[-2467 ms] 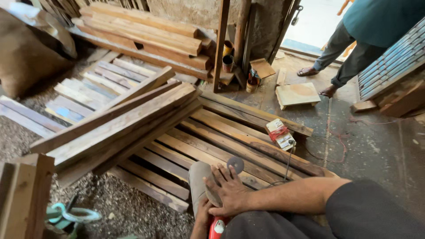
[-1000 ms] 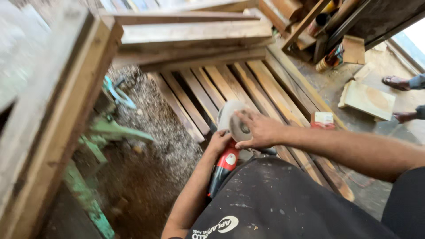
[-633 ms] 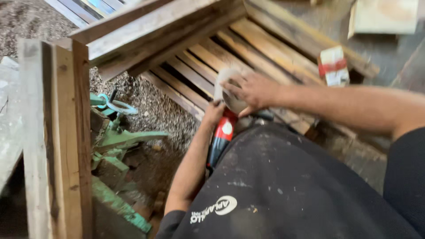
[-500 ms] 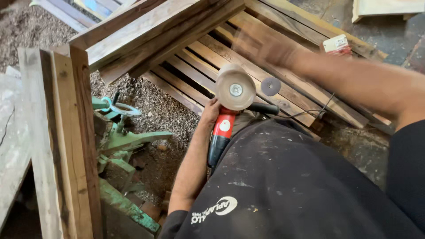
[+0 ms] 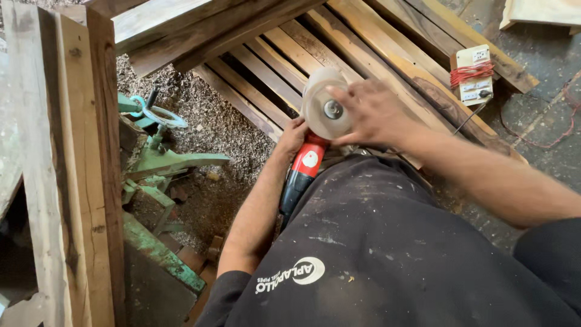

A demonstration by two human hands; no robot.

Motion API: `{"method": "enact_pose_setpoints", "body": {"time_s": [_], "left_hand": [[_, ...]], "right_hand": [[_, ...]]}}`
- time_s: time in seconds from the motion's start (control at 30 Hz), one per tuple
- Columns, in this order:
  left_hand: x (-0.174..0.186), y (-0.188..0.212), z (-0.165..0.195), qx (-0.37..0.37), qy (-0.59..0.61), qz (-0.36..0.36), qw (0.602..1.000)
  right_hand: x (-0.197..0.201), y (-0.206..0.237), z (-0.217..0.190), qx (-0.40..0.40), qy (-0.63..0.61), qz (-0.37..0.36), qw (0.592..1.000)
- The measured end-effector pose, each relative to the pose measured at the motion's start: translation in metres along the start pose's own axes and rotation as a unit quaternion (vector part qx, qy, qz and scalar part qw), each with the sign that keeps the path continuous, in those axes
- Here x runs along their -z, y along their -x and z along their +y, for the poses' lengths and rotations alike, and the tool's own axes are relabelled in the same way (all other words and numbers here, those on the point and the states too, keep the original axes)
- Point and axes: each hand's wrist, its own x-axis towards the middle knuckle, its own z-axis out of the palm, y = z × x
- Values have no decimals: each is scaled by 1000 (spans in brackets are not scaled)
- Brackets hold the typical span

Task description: The person attaches a sanding disc to an angle grinder and then sands the surface of a wooden plank. The person holds the plank with one hand while operating the tool with the other, moving it along the length of the wood.

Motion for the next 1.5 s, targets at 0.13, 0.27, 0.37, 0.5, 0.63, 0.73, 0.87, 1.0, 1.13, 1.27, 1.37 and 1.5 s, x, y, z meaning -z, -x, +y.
{"method": "enact_pose_setpoints", "body": {"time_s": [0.13, 0.27, 0.37, 0.5, 0.63, 0.73, 0.87, 1.0, 1.13, 1.27, 1.37, 1.5], "left_hand": [[4, 10, 1, 3, 134, -53, 990], [9, 10, -8, 34, 105, -21, 994], [10, 5, -16, 5, 54, -7, 999], [11, 2, -26, 35, 70, 2, 997], [16, 4, -36, -8, 81, 14, 997], [21, 7, -44, -33, 89, 11, 995], [21, 12, -53, -27, 65, 16, 997], [18, 18, -55, -14, 75, 26, 997], [17, 24, -50, -18, 96, 24, 995], [15, 28, -43, -6, 108, 16, 994], [10, 26, -38, -45, 33, 23, 998], [-2, 21, -27, -71, 60, 6, 996]], "right_hand": [[57, 12, 68, -110, 222, 179, 952], [20, 22, 20, -76, -96, 138, 983], [-21, 14, -36, -28, -146, 138, 979], [-22, 1, -51, 7, -102, 97, 990], [11, 15, -11, 39, -57, 78, 995], [16, 29, 2, -32, 15, 154, 987], [-5, 17, -19, -119, -284, 88, 947], [-13, -13, -43, -121, -249, -3, 961], [-5, -25, -60, -93, -176, 23, 980], [-2, -32, -69, -63, -143, 29, 987], [-1, -36, -61, -50, -111, 9, 993], [3, -33, -37, 113, -502, -13, 857]]}}
